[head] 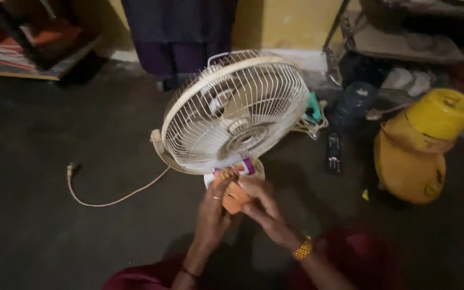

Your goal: The person cleans a table fan by wiping the outer cage and the base with a cloth.

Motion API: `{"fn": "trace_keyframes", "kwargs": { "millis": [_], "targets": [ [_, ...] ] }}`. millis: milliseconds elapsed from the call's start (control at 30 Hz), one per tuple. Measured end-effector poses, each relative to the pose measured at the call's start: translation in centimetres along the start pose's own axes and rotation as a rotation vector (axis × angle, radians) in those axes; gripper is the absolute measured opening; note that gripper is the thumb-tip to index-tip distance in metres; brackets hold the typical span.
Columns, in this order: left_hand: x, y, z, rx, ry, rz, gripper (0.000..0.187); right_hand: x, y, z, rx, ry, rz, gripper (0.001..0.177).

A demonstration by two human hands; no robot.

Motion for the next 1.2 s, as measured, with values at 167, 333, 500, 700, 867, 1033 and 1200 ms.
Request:
{"fn": "trace_keyframes", "kwargs": {
  "millis": [167,333,500,700,867,1033,1200],
  "targets": [
    [-8.3,-8.9,7.8,-0.371,-0.314,-0.228,0.091,11.9,-9.6,8.8,-0.467,0.556,0.575,0.029],
    [-14.0,-19.3,6.2,-0.332,-0.432,-0.27,0.087,11.5,-22.7,12.9,-0.381,0.641,0.387,0.038],
    [-14.5,-21.7,3.2,-0.414,-0.819,-0.497,0.072,9.4,-23.6,14.0,-0.404,0.766,0.31,0.029],
    [-7.3,-23.5,9.3,-0.524,-0.475,0.099,0.057,11.5,-21.2,12.0,-0.547,0.722,0.437,0.028],
    [-10.7,-23.1,4.4,-0.449,-0.644,-0.114,0.066,11.5,-20.5,13.6,-0.576,0.705,0.413,0.026],
    [-9.8,-22.1,5.4,-0.494,-0.712,-0.328,0.072,11.3,-20.1,13.5,-0.528,0.661,0.47,0.027],
    [-5.2,-18.8,11.1,-0.782,-0.487,0.221,0.057,11.6,-20.6,11.8,-0.574,0.696,0.458,0.025]
  ]
}}
Point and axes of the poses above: each hand's wrist, its own y-axis away from the middle knuckle, its own z-axis out of the back of the hand, x = y × z, the point moved 7 cm from there along -y, towards the middle knuckle, and after that the axes turned 2 degrees about x, right-handed, at the moved point
